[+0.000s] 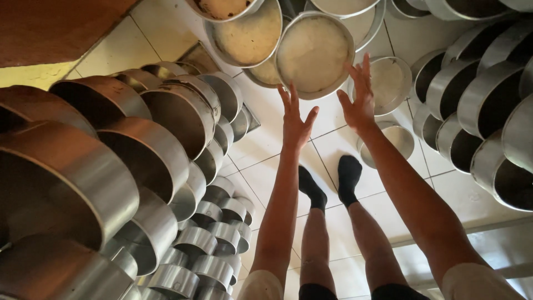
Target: The recorder is stacking empty metal cake tins in a bakery kitchen.
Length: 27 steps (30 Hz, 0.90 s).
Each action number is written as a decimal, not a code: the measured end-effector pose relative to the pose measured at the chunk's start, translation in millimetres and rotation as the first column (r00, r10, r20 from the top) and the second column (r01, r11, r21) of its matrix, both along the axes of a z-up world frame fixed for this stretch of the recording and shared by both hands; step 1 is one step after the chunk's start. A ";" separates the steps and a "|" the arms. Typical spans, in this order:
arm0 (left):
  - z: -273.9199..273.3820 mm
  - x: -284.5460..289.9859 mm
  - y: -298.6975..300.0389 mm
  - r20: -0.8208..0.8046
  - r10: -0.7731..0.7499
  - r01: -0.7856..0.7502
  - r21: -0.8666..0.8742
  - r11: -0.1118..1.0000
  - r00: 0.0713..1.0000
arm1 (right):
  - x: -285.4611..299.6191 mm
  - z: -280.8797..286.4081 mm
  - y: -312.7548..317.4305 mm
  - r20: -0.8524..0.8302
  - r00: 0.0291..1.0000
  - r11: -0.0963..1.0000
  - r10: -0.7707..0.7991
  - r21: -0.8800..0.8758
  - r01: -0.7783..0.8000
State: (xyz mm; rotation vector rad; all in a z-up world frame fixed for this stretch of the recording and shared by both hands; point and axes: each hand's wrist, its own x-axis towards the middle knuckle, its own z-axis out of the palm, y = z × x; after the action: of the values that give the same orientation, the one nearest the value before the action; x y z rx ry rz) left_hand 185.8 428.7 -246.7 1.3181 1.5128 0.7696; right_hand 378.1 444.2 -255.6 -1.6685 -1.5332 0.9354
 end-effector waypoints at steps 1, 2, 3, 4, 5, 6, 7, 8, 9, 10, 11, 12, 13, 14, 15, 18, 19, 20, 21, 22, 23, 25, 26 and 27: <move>0.3 1.6 -2.8 -0.009 0.003 -0.002 0.060 0.998 1.000 | 1.7 -2.8 -5.0 -0.053 0.998 1.000 -0.025 0.005 0.025; -6.3 3.4 -9.3 -0.010 -0.001 0.001 0.055 0.998 1.000 | 4.1 -6.0 -11.8 -0.053 0.998 1.000 -0.029 0.000 0.029; -13.1 5.5 -15.8 -0.071 0.016 -0.007 0.116 0.993 0.997 | 6.9 -8.9 -18.9 0.010 0.998 0.998 -0.069 0.000 0.069; -19.8 8.1 -22.4 -0.130 0.036 -0.012 0.177 0.984 0.991 | 10.2 -11.9 -26.0 0.074 0.991 0.994 -0.109 0.003 0.109; -24.3 11.1 -30.4 -0.131 0.028 -0.005 0.172 0.985 0.991 | 14.9 -18.0 -36.2 0.074 0.991 0.993 -0.115 -0.002 0.115; -29.0 14.5 -38.4 -0.195 0.066 -0.028 0.192 0.981 0.979 | 20.0 -24.3 -46.5 0.076 0.987 0.989 -0.144 0.026 0.143; -33.8 17.8 -47.1 -0.257 0.103 -0.047 0.213 0.976 0.961 | 25.1 -30.6 -57.7 0.078 0.982 0.984 -0.175 0.053 0.171; -40.0 21.0 -54.0 -0.259 0.093 -0.039 0.207 0.978 0.961 | 30.5 -38.3 -68.8 0.078 0.980 0.983 -0.183 0.047 0.179; -46.0 25.0 -62.4 -0.270 0.106 -0.053 0.197 0.979 0.957 | 36.7 -45.3 -82.2 0.043 0.972 0.973 -0.231 -0.006 0.231; -52.3 29.6 -70.8 -0.282 0.119 -0.067 0.188 0.980 0.952 | 43.4 -52.6 -95.8 0.010 0.960 0.958 -0.280 -0.061 0.280; -59.2 34.8 -79.5 -0.281 0.101 -0.052 0.178 0.983 0.954 | 52.4 -68.0 -112.3 0.015 0.955 0.953 -0.295 -0.069 0.295; -66.3 40.0 -88.4 -0.285 0.075 -0.036 0.140 0.990 0.956 | 61.1 -83.4 -129.2 0.018 0.948 0.946 -0.316 -0.070 0.317; -73.3 45.0 -97.4 -0.287 0.051 -0.022 0.103 0.994 0.957 | 69.7 -98.6 -146.2 0.020 0.942 0.939 -0.336 -0.070 0.337; -83.4 50.3 -105.0 -0.285 0.035 -0.008 0.095 0.995 0.958 | 76.9 -106.9 -159.8 0.026 0.937 0.934 -0.349 -0.077 0.350; -93.8 55.3 -113.1 -0.302 -0.008 0.032 0.075 0.997 0.953 | 83.6 -115.7 -173.7 0.032 0.920 0.912 -0.391 -0.115 0.392; -121.5 71.5 -131.3 -0.341 -0.104 0.119 0.024 0.993 0.934 | 100.1 -127.9 -207.6 0.064 0.887 0.869 -0.457 -0.182 0.460; -130.2 76.2 -136.7 -0.367 -0.140 0.151 0.001 0.989 0.920 | 104.0 -130.0 -217.3 0.081 0.880 0.857 -0.468 -0.203 0.474; -136.7 81.5 -138.9 -0.366 -0.154 0.161 -0.011 0.987 0.918 | 109.0 -135.6 -224.5 0.085 0.875 0.849 -0.476 -0.213 0.483; -143.8 87.1 -140.4 -0.369 -0.182 0.182 -0.037 0.983 0.912 | 114.4 -142.0 -230.6 0.073 0.864 0.836 -0.497 -0.224 0.500; -151.4 92.3 -141.9 -0.371 -0.211 0.202 -0.062 0.977 0.904 | 119.3 -148.7 -236.7 0.061 0.853 0.823 -0.519 -0.235 0.518; -156.2 97.3 -142.4 -0.368 -0.223 0.210 -0.075 0.975 0.903 | 124.1 -161.5 -244.9 0.067 0.849 0.816 -0.524 -0.247 0.524; -167.5 108.1 -141.7 -0.322 -0.244 0.242 -0.047 0.969 0.915 | 134.2 -188.0 -260.7 0.018 0.798 0.760 -0.603 -0.290 0.581; -174.5 114.1 -140.8 -0.318 -0.255 0.250 -0.057 0.967 0.913 | 137.4 -196.5 -265.5 0.026 0.793 0.752 -0.609 -0.298 0.588; -181.7 119.2 -139.7 -0.301 -0.261 0.253 -0.068 0.965 0.917 | 140.0 -205.4 -269.4 -0.007 0.786 0.748 -0.619 -0.313 0.586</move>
State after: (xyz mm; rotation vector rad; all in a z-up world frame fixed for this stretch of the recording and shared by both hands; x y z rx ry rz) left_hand 305.1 289.0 -428.4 1.6350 1.5392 0.3845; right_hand 518.0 174.9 -461.0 -2.0996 -0.6942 0.8950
